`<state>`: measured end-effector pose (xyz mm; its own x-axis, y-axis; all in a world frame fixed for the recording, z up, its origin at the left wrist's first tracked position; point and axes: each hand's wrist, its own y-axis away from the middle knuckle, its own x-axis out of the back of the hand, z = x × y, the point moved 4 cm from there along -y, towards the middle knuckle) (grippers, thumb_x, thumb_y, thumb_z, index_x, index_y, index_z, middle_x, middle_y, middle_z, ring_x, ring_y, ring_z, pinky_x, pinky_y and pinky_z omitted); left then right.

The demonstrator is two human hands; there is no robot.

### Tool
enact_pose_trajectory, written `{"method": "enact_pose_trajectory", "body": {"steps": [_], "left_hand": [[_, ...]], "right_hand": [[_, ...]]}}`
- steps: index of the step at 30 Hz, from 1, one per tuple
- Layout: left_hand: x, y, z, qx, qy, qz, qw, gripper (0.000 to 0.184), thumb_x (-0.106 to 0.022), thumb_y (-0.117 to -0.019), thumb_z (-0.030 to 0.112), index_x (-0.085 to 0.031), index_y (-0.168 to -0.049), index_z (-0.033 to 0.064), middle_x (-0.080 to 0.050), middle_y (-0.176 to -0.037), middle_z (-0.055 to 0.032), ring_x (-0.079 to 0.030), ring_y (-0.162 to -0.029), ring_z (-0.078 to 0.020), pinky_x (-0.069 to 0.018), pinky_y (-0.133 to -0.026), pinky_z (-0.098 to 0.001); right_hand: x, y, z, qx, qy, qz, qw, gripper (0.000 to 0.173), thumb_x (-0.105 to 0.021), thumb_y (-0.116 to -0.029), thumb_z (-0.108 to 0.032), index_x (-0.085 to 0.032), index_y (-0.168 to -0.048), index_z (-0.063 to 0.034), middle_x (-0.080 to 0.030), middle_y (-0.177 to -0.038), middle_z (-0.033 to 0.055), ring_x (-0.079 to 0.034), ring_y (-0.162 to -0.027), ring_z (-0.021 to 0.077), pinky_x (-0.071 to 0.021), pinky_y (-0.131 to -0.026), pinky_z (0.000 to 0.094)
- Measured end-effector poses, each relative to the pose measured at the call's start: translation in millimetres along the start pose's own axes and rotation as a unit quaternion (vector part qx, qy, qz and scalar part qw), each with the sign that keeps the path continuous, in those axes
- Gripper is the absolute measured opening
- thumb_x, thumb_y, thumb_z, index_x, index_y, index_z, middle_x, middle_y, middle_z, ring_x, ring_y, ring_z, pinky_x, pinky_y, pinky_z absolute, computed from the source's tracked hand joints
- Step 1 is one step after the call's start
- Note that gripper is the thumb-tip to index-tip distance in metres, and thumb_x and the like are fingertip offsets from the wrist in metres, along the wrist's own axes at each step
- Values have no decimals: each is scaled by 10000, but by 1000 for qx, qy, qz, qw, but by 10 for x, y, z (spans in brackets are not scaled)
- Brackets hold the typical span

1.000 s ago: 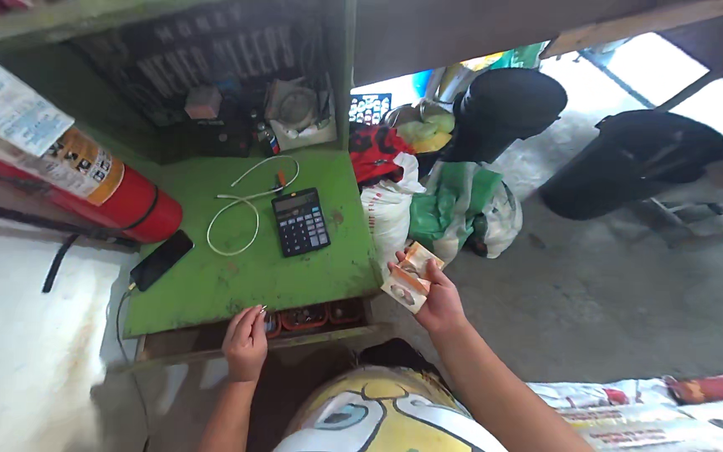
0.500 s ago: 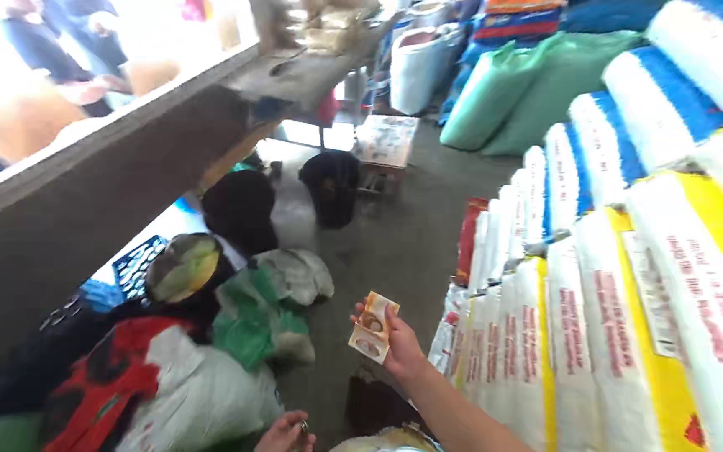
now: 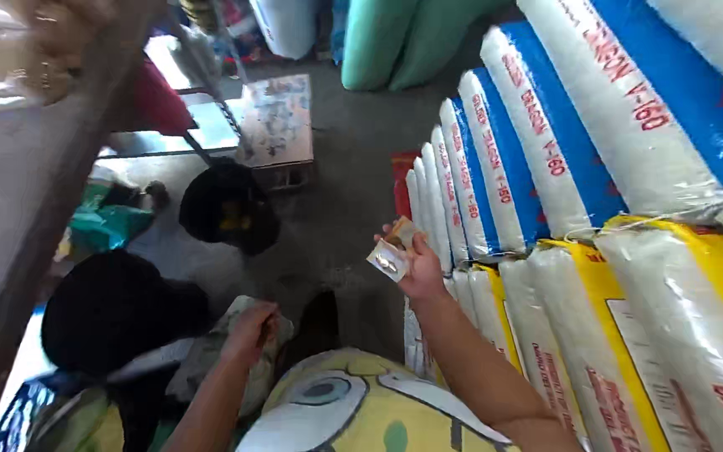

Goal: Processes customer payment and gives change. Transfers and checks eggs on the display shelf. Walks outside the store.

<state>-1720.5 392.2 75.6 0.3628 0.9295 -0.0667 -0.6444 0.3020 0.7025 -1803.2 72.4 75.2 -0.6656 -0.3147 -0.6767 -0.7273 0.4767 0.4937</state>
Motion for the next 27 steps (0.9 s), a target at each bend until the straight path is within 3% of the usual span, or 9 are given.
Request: {"method": "enact_pose_trajectory", "body": {"steps": [3, 6, 9, 12, 14, 16, 18, 22, 27], "left_hand": [[-534, -1104, 1029, -11, -57, -39, 998, 227, -459, -1069, 156, -643, -961, 80, -620, -770, 18, -562, -614, -58, -500, -563, -206], [-1350, -1880, 2108, -27, -120, -139, 983, 235, -463, -1074, 139, -653, -961, 62, -565, -701, 34, -529, -581, -55, -478, -559, -198], [-2292, -2544, 3050, -69, -183, -256, 947, 184, -501, -1067, 154, -661, -1021, 76, -487, -635, 63, -427, -497, -26, -396, -483, -179], [-3227, -3213, 3879, -139, -261, -324, 899, 169, -608, -1027, 215, -709, -1064, 84, -599, -750, 32, -437, -532, -33, -377, -486, -203], [-3732, -3630, 4322, -185, -333, -342, 859, 208, -630, -1025, 240, -734, -1093, 73, -673, -864, -3, -517, -620, -53, -446, -571, -248], [-4126, -4091, 4776, -245, -399, -351, 811, 217, -635, -1029, 233, -754, -1110, 71, -738, -976, -37, -668, -833, -102, -562, -796, -344], [-4281, -4513, 5160, -296, -453, -339, 770, 197, -647, -1017, 211, -767, -1121, 95, -737, -1063, -64, -704, -957, -158, -586, -902, -411], [-4292, -5246, 6102, -341, -501, -268, 749, 233, -748, -940, 198, -757, -1158, 116, -715, -1052, -87, -691, -931, -208, -591, -837, -436], [-4136, -6333, 7288, -364, -499, -193, 762, 308, -772, -928, 270, -750, -1197, 122, -712, -1009, -69, -684, -892, -187, -591, -808, -404]], "right_hand": [[-178, -798, -366, 16, -48, 39, 998, 540, -162, -1112, -488, -506, -1386, -176, -686, -1234, 68, -713, -1022, 226, -616, -823, 388], [-469, -1412, -856, 40, -59, 61, 996, 533, -170, -1117, -472, -525, -1379, -174, -683, -1236, 78, -717, -1024, 233, -623, -818, 386], [-774, -2071, -1354, 31, -42, 85, 995, 422, -229, -1120, -303, -527, -1375, -146, -681, -1257, 94, -721, -997, 229, -620, -795, 375], [-975, -2923, -1807, 42, -1, 41, 998, 456, -238, -1019, -64, -495, -1394, -103, -656, -1329, 106, -706, -1061, 228, -602, -854, 388], [-1131, -3516, -2062, 35, 40, 16, 998, 474, -248, -975, -31, -529, -1351, -96, -690, -1265, 84, -713, -1033, 187, -604, -844, 357], [-1415, -4147, -2388, 39, 76, 10, 996, 388, -300, -942, -19, -637, -1120, -90, -747, -987, 45, -720, -865, 137, -614, -764, 337], [-1702, -4703, -2588, 28, 94, -7, 995, 336, -366, -860, 8, -636, -1013, -121, -730, -877, 14, -703, -791, 108, -609, -714, 333], [-2466, -5806, -2998, 11, 108, -35, 993, 346, -447, -729, 59, -650, -975, -76, -735, -883, 51, -713, -804, 130, -613, -721, 350], [-3458, -7315, -3293, -11, 124, -106, 986, 461, -453, -728, 105, -609, -1128, -63, -730, -981, 72, -714, -873, 146, -614, -780, 359]]}}
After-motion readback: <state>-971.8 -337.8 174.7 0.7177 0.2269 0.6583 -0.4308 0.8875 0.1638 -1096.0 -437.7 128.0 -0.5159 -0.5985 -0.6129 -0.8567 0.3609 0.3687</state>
